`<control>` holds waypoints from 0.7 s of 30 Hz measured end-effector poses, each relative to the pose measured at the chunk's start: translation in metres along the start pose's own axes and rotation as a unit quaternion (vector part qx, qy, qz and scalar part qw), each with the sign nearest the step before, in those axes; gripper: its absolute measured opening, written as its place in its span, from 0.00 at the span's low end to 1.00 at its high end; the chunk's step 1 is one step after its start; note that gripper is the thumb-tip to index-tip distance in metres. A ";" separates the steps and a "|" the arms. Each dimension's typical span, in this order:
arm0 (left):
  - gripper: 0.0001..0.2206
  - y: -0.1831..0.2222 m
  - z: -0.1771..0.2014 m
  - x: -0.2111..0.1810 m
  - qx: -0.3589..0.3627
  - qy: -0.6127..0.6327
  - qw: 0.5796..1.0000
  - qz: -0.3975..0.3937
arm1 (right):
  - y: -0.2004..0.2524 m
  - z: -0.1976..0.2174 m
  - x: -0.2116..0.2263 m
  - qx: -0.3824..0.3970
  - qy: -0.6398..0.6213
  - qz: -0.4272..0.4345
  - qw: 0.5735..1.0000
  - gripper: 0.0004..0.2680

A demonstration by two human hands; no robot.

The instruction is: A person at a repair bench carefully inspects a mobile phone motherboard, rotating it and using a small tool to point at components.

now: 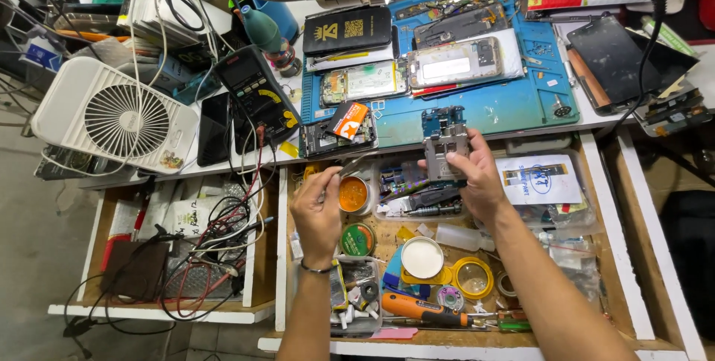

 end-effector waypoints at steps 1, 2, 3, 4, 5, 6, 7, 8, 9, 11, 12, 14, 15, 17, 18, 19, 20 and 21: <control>0.08 -0.007 -0.010 -0.014 0.001 0.003 1.000 -0.001 | -0.001 0.001 -0.001 -0.001 0.002 0.003 1.000 0.13; 0.07 -0.014 -0.017 -0.031 -0.020 0.009 0.999 -0.031 | -0.001 0.001 -0.002 0.006 0.007 0.000 1.000 0.14; 0.06 -0.020 -0.025 -0.049 -0.041 0.014 0.997 -0.060 | -0.002 0.002 -0.004 0.012 0.012 -0.002 1.000 0.15; 0.06 -0.023 -0.036 -0.047 -0.038 0.019 0.997 -0.061 | -0.005 0.018 -0.010 0.009 0.015 0.001 1.000 0.15; 0.06 -0.024 -0.045 -0.051 -0.056 0.017 0.993 -0.103 | -0.009 0.033 -0.018 0.023 0.037 -0.017 0.999 0.14; 0.06 -0.024 -0.052 -0.054 -0.075 0.014 0.987 -0.144 | -0.013 0.047 -0.028 0.039 0.059 -0.037 0.997 0.14; 0.06 -0.022 -0.059 -0.045 -0.074 0.017 0.987 -0.143 | -0.011 0.042 -0.025 0.037 0.062 -0.037 0.997 0.14; 0.06 -0.019 -0.064 -0.039 -0.086 -0.010 0.983 -0.161 | -0.010 0.037 -0.022 0.031 0.067 -0.028 0.997 0.14; 0.06 -0.015 -0.070 -0.033 -0.097 -0.038 0.978 -0.179 | -0.009 0.033 -0.018 0.025 0.073 -0.019 0.997 0.14; 0.06 -0.012 -0.072 -0.027 -0.092 -0.058 0.975 -0.193 | -0.005 0.022 -0.008 0.026 0.077 -0.029 0.996 0.14; 0.06 -0.010 -0.071 -0.025 -0.089 -0.081 0.970 -0.209 | -0.004 0.013 -0.005 0.031 0.078 -0.036 0.996 0.15; 0.06 -0.010 -0.068 -0.017 -0.094 -0.086 0.970 -0.209 | 0.000 0.012 -0.006 0.025 0.088 -0.040 0.995 0.16; 0.06 -0.011 -0.067 -0.013 -0.100 -0.091 0.968 -0.210 | 0.001 0.011 -0.005 0.021 0.098 -0.041 0.994 0.16; 0.06 -0.009 -0.068 -0.013 -0.099 -0.097 0.967 -0.215 | 0.002 0.023 -0.012 0.029 0.111 -0.053 0.992 0.16; 0.06 -0.010 -0.068 -0.014 -0.102 -0.101 0.964 -0.226 | -0.001 0.028 -0.014 0.039 0.122 -0.058 0.990 0.16; 0.06 -0.013 -0.068 -0.013 -0.103 -0.101 0.963 -0.226 | -0.004 0.028 -0.015 0.041 0.123 -0.057 0.990 0.16; 0.06 -0.012 -0.068 -0.012 -0.101 -0.100 0.963 -0.229 | -0.003 0.030 -0.017 0.047 0.125 -0.061 0.989 0.16; 0.06 -0.010 -0.069 -0.012 -0.098 -0.100 0.963 -0.231 | -0.002 0.032 -0.018 0.052 0.127 -0.064 0.988 0.16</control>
Point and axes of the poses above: each hand's wrist, its own y-axis away from the middle knuckle, its own z-axis out of the back of the hand, x = y × z, the point moved 7 cm from there along -y, towards the middle knuckle
